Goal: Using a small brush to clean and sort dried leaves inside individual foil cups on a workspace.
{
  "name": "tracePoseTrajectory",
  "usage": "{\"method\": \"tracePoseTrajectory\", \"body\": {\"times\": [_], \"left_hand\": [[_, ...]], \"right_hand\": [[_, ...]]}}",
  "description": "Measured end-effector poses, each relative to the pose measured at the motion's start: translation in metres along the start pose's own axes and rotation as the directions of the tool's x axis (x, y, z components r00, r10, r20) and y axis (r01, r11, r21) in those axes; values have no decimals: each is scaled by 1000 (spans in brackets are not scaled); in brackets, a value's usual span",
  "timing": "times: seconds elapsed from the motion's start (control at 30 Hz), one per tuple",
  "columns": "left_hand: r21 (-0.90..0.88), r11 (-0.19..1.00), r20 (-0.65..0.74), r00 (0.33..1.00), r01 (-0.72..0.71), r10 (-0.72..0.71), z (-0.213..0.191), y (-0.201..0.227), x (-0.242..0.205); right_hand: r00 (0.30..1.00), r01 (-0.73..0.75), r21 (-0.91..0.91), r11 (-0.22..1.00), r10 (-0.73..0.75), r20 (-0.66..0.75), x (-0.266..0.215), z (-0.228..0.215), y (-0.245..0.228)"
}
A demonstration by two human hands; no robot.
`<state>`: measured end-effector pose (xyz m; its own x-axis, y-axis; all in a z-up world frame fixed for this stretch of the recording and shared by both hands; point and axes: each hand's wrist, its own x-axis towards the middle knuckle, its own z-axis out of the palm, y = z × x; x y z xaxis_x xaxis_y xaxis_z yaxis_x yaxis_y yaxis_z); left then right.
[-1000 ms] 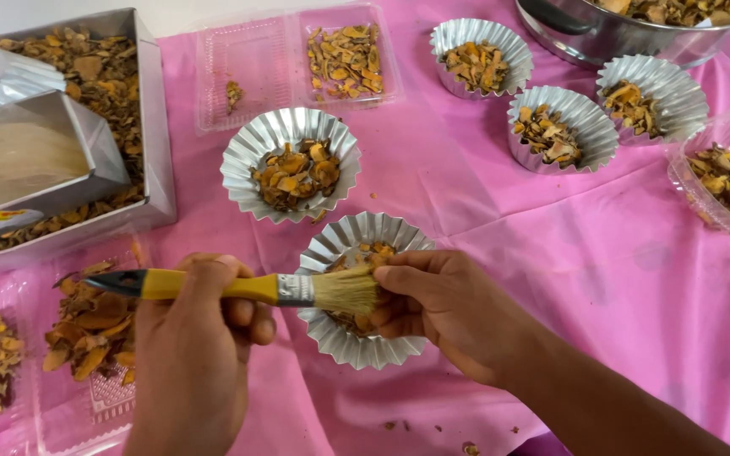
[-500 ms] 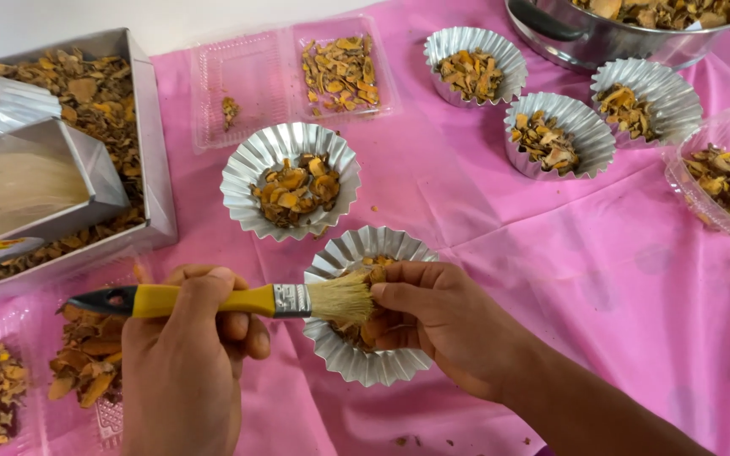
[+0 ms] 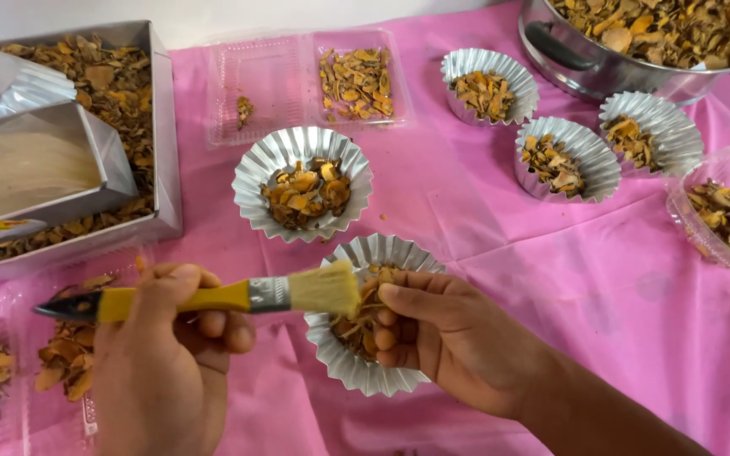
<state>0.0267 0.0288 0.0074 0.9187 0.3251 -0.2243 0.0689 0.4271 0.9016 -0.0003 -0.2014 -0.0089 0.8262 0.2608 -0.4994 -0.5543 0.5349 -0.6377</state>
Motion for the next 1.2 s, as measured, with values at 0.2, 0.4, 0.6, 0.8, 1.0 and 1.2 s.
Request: {"method": "tracePoseTrajectory", "body": {"times": [0.2,0.4,0.6,0.8,1.0,1.2], "left_hand": [[139,982,-84,990,126,-115,5,3,-12],[104,992,-265,963,67,-37,-2,1,-8],[36,998,-178,983,51,-43,-11,-6,2],[90,991,-237,969,99,-75,-3,-7,1],[129,985,-210,974,115,-86,-2,-4,-4],[113,977,-225,963,180,-151,2,-2,-14]], "right_hand": [[997,47,-63,997,-50,-57,14,0,-4],[970,206,-390,898,-239,-38,46,39,-42],[957,170,-786,594,-290,-12,67,51,-60],[974,-54,-998,28,-219,-59,22,40,-44],[963,176,-931,-319,-141,230,22,-1,4],[953,158,-916,-369,-186,239,33,-9,20]]}}
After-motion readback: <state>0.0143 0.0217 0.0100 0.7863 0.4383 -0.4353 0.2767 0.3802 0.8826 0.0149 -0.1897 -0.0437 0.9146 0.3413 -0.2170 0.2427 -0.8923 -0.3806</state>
